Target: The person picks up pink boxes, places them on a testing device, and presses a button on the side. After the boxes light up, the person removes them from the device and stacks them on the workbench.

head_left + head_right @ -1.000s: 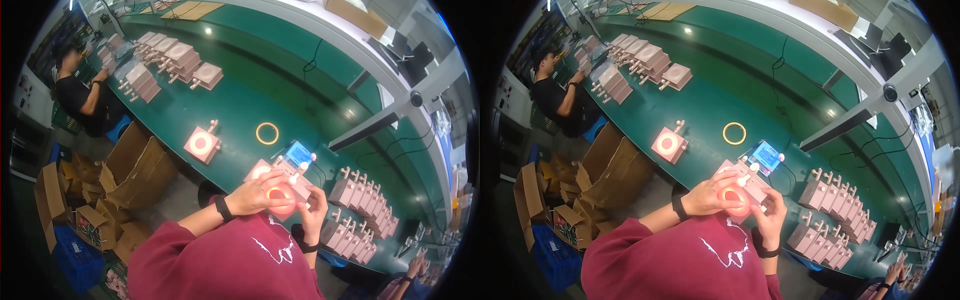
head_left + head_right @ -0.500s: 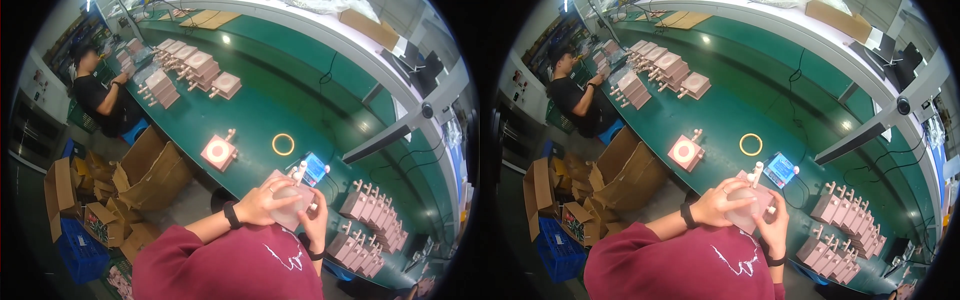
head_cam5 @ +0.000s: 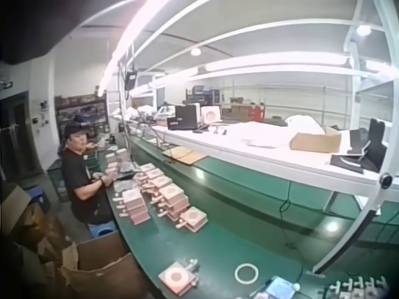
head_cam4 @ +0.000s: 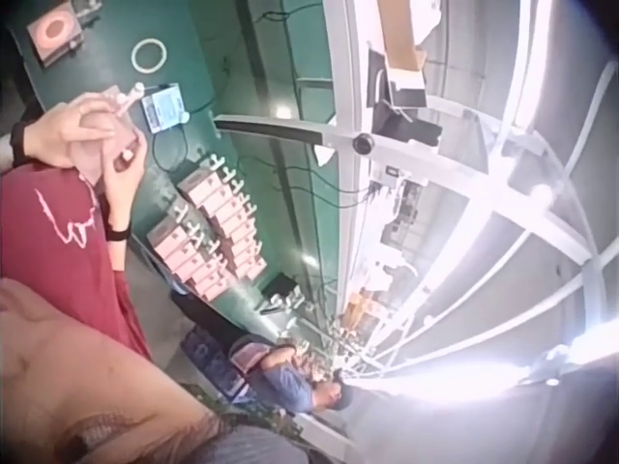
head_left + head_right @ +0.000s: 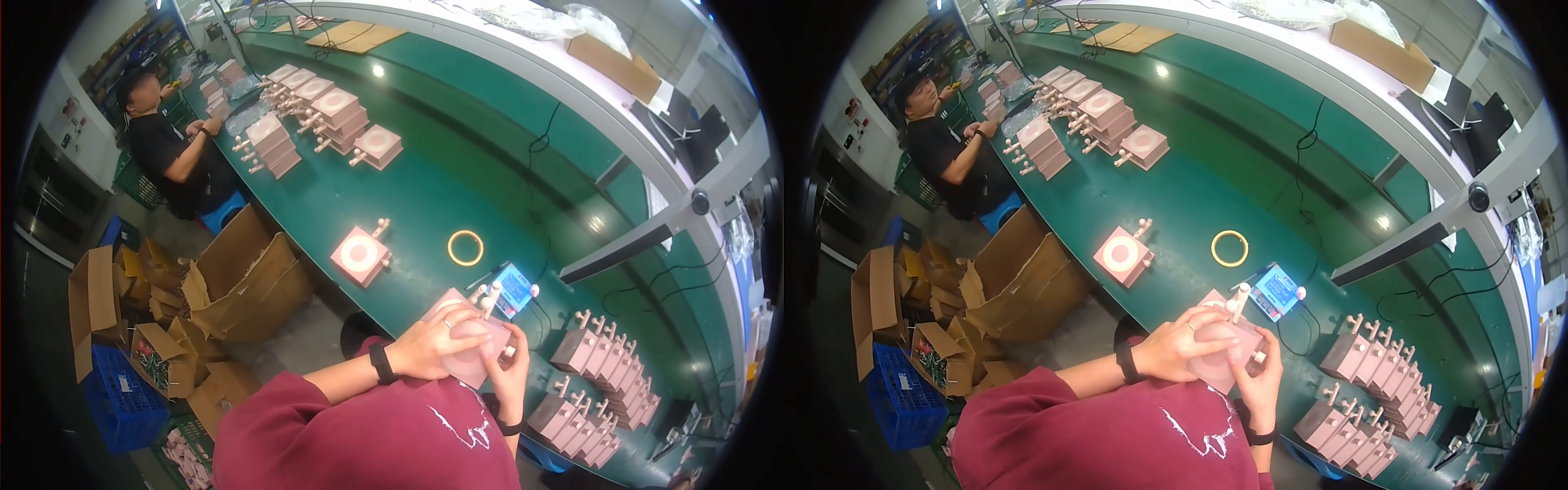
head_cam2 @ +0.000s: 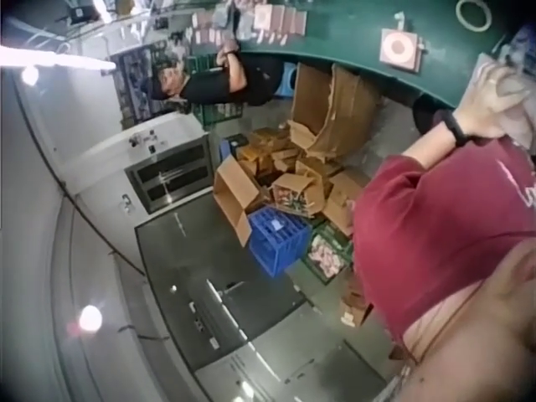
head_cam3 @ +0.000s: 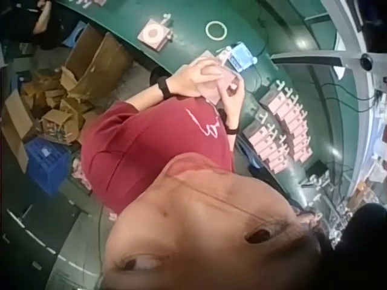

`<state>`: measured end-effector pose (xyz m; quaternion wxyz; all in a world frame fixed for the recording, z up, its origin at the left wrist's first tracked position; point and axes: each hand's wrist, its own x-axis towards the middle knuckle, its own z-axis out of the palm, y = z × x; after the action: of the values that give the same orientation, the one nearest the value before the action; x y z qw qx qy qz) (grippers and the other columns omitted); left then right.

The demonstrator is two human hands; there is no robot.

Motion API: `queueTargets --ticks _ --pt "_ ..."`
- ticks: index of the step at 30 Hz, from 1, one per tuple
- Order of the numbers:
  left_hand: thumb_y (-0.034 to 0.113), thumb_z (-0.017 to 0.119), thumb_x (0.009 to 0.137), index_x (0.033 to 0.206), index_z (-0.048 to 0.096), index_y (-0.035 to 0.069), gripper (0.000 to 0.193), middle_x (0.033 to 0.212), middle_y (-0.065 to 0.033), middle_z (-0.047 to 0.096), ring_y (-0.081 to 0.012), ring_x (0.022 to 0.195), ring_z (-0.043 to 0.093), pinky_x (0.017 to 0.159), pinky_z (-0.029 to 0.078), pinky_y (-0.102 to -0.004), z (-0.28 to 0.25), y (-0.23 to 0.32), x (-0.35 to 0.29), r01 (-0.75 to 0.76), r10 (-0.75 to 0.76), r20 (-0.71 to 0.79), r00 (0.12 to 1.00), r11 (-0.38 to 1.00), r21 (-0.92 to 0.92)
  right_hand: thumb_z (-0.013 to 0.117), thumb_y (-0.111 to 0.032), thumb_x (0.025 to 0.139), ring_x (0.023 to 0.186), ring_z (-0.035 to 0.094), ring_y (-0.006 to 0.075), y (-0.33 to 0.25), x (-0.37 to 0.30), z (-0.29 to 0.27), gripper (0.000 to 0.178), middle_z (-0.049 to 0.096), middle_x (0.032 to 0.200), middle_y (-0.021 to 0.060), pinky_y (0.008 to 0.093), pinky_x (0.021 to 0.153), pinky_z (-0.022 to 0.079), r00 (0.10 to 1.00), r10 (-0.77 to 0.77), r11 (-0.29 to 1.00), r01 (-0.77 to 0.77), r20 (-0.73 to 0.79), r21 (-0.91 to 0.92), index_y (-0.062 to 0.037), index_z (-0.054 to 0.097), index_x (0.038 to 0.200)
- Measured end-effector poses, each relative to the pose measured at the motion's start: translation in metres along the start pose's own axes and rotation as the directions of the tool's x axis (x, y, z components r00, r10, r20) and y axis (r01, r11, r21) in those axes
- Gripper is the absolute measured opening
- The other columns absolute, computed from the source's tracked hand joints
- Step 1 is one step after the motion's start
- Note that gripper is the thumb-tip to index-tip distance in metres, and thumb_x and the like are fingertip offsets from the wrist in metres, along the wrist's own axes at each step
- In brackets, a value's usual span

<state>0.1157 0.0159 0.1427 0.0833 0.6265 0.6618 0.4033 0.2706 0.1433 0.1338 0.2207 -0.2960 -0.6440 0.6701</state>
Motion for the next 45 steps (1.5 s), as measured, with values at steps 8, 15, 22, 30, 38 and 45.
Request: queueTargets --ticks 8,15,22,30,38,45 --pt "0.017 0.081 0.059 0.132 0.052 0.022 0.079 0.141 -0.0159 0.04 -0.0377 0.128 0.041 0.091 0.05 -0.0415 -0.005 -0.012 0.009 -0.061 0.081 0.181 0.98 0.992 -0.114 0.074 -0.005 0.075 0.092 0.061 0.0176 0.015 -0.006 -0.002 0.058 0.06 0.108 0.012 0.0282 0.077 0.052 0.996 0.048 0.997 -0.043 -0.076 0.066 -0.0011 0.046 0.126" --pt "0.048 0.075 0.071 0.137 0.044 0.004 0.085 0.133 -0.0223 0.051 -0.0368 0.12 0.051 0.101 0.041 -0.0422 -0.092 -0.212 0.051 0.156 -0.267 0.71 0.651 0.963 0.218 0.071 -0.002 0.076 0.092 0.063 0.0204 0.03 -0.03 -0.05 0.061 0.062 0.106 0.0161 0.0289 0.073 0.053 0.954 0.262 0.963 -0.249 -0.142 0.106 0.0 0.042 0.129" --pt "0.05 0.079 0.063 0.146 0.029 0.011 0.105 0.14 -0.0162 0.046 -0.035 0.123 0.05 0.1 0.042 -0.0484 -0.129 -0.295 0.202 0.423 -0.658 0.113 0.745 0.596 0.683 0.071 0.002 0.077 0.093 0.063 0.0238 0.047 -0.054 -0.072 0.059 0.06 0.109 0.019 0.0324 0.079 0.053 0.85 0.265 0.917 -0.076 -0.456 0.391 0.0067 0.041 0.128" --pt "0.051 0.077 0.065 0.15 0.02 0.016 0.108 0.15 -0.0208 0.028 -0.0326 0.139 0.027 0.112 0.028 -0.0445 -0.066 -0.283 0.31 0.323 -0.519 0.221 0.826 0.757 0.568 0.064 -0.001 0.08 0.106 0.058 0.028 0.044 -0.076 -0.073 0.049 0.058 0.114 0.0198 0.0389 0.093 0.047 0.787 0.303 0.852 0.03 -0.538 0.523 0.009 0.043 0.124" --pt "0.039 0.075 0.076 0.141 0.033 -0.004 0.088 0.142 -0.0238 0.04 -0.033 0.133 0.039 0.111 0.03 -0.0379 -0.037 -0.188 0.233 0.112 -0.084 0.24 0.967 0.988 -0.104 0.066 0.003 0.078 0.099 0.063 0.0264 0.039 -0.066 -0.072 0.055 0.061 0.109 0.0183 0.0349 0.083 0.052 0.809 0.329 0.804 0.03 -0.487 0.594 0.0053 0.042 0.127" --pt "0.028 0.063 0.09 0.149 0.011 0.001 0.083 0.15 -0.0177 0.028 -0.0261 0.132 0.038 0.108 0.032 -0.037 0.024 -0.066 0.025 0.471 -0.125 0.524 0.843 0.641 -0.605 0.069 0.003 0.074 0.102 0.061 0.0269 0.011 -0.025 -0.052 0.067 0.059 0.114 0.0196 0.0357 0.089 0.05 0.958 0.225 0.843 -0.099 -0.178 0.528 0.0018 0.036 0.132"
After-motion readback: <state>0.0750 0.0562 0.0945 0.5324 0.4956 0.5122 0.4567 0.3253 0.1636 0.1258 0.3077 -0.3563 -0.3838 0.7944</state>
